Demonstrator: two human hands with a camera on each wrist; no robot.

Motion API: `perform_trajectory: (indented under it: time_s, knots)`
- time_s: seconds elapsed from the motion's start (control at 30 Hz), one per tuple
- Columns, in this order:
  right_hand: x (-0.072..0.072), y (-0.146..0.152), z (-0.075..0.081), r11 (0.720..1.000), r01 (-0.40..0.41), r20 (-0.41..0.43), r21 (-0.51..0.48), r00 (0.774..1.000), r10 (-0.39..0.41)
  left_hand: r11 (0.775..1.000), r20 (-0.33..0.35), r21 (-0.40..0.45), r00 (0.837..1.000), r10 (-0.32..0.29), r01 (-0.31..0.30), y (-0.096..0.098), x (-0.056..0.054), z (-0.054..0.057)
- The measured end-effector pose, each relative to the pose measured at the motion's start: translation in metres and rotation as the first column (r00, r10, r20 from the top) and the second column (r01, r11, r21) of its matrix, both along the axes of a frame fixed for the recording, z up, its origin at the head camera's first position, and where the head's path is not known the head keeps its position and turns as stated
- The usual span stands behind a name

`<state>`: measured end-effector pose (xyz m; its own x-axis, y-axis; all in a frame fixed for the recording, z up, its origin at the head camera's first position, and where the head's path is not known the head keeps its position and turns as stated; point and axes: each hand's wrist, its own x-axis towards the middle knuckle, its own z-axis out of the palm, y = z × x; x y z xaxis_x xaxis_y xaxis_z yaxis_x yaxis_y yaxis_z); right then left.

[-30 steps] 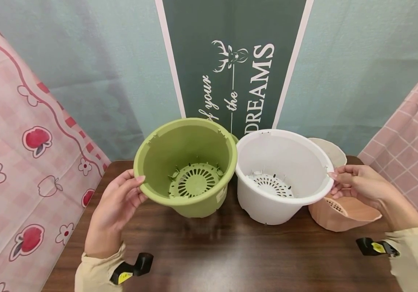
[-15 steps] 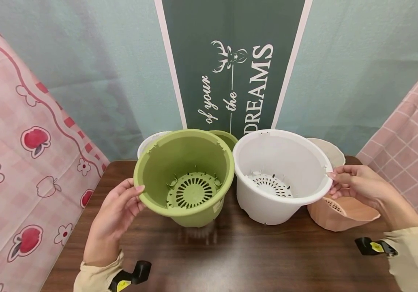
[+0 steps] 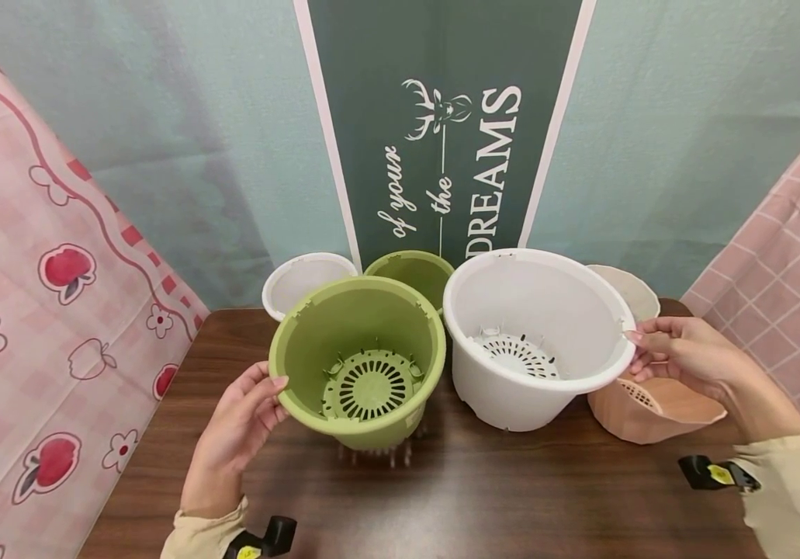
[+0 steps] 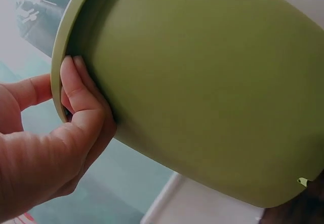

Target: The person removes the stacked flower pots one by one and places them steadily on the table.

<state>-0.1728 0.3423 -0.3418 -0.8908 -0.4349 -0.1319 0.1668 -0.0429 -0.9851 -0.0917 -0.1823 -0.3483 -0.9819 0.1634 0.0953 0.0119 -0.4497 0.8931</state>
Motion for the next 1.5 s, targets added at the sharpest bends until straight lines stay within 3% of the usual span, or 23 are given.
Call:
perform_trajectory:
  time_s: [0.33, 0.6, 1.0, 1.5]
  knots:
    - [0.001, 0.000, -0.001, 1.000, -0.003, -0.002, 0.001, 1.000, 0.003, 0.999, 0.011, 0.050, 1.000, -0.014, 0.013, -0.002, -0.003, -0.029]
    - [0.001, 0.000, 0.000, 1.000, 0.007, 0.000, 0.020, 1.000, -0.007, 0.997, 0.031, 0.081, 0.999, -0.009, 0.006, -0.004, -0.005, -0.043]
    - [0.001, -0.001, 0.000, 1.000, -0.007, -0.001, 0.013, 1.000, 0.007, 0.995, 0.076, 0.092, 0.997, 0.022, -0.029, -0.004, -0.009, -0.052]
    - [0.002, -0.001, 0.000, 1.000, 0.011, 0.003, 0.006, 1.000, -0.011, 0.990, 0.075, 0.137, 0.997, 0.009, -0.019, -0.008, -0.012, -0.052]
